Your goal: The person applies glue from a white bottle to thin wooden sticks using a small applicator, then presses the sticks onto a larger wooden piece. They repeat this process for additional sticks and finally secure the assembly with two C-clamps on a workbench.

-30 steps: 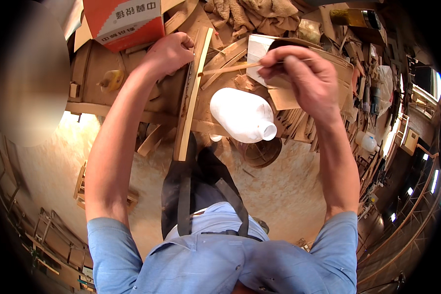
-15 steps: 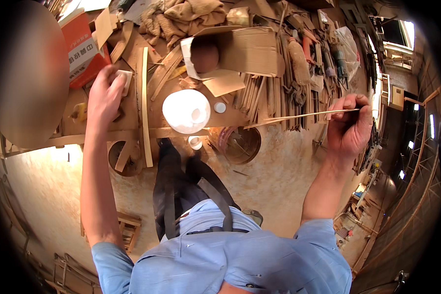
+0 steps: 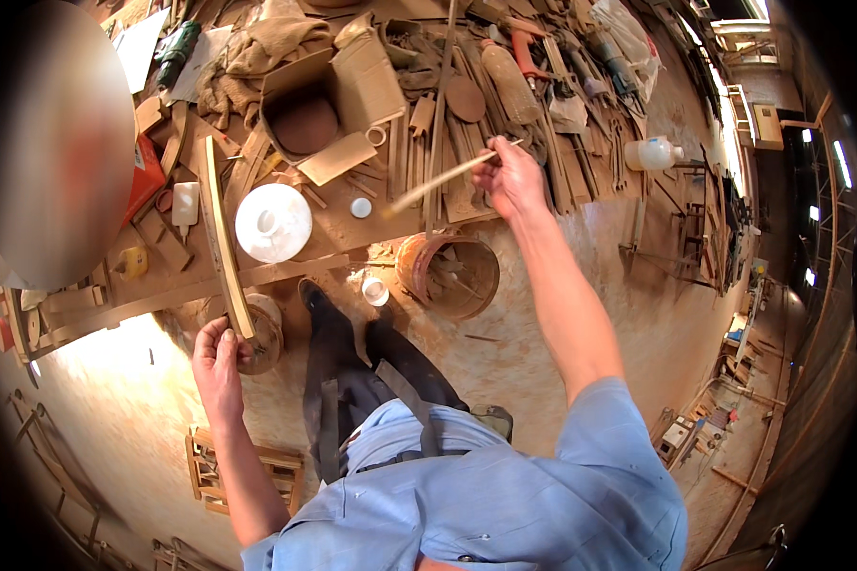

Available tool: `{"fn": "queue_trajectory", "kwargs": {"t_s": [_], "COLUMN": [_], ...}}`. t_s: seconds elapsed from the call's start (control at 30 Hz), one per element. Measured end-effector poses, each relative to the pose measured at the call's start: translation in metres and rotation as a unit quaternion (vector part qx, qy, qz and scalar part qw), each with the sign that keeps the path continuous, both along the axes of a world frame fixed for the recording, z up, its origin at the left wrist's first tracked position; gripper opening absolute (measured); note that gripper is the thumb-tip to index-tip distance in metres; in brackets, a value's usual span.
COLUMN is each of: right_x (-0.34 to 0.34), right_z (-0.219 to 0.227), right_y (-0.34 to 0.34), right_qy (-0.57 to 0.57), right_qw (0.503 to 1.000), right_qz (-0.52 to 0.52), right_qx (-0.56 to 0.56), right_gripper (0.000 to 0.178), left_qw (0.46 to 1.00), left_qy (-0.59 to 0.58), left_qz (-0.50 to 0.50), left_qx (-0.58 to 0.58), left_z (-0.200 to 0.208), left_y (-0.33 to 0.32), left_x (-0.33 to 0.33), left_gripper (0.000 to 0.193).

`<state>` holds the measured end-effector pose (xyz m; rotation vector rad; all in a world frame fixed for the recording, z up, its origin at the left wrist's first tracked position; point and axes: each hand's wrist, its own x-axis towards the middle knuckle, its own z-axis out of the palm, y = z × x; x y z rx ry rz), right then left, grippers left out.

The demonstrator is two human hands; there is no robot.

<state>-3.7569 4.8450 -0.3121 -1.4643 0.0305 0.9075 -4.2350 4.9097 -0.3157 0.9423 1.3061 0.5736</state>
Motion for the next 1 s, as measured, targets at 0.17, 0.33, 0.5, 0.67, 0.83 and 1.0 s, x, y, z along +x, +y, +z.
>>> {"fn": "queue_trajectory", "kwargs": {"t_s": [0.17, 0.33, 0.5, 0.67, 0.83, 1.0], "right_x": [0.021, 0.038, 0.035, -0.040, -0.110, -0.134], "right_z": [-0.069, -0.090, -0.058, -0.042, -0.065, -0.088], "right_y": [-0.002, -0.022, -0.049, -0.046, 0.004, 0.035], "right_qy": [0.054, 0.074, 0.061, -0.219, -0.534, -0.572], "right_qw": [0.991, 0.984, 0.985, 0.891, 0.701, 0.606], "right_qz": [-0.119, -0.163, -0.083, 0.287, 0.458, 0.508], "right_qx": [-0.005, -0.013, -0.142, -0.273, -0.118, -0.218], "right_gripper": [0.023, 0.028, 0.029, 0.021, 0.040, 0.032], "left_qw": [1.000, 0.999, 0.998, 0.999, 0.986, 0.917], "left_qy": [0.005, 0.025, 0.025, 0.051, 0.103, 0.198], "left_qz": [0.001, 0.007, 0.017, -0.013, -0.043, -0.113], "left_qx": [-0.023, -0.033, -0.048, -0.013, 0.127, 0.326], "left_z": [0.003, 0.006, 0.002, 0.001, 0.018, 0.036], "left_y": [-0.024, -0.044, -0.055, -0.049, -0.028, 0.005], "left_x": [0.000, -0.009, -0.016, -0.004, 0.039, 0.084], "left_gripper": [0.024, 0.024, 0.023, 0.027, 0.046, 0.073]}}
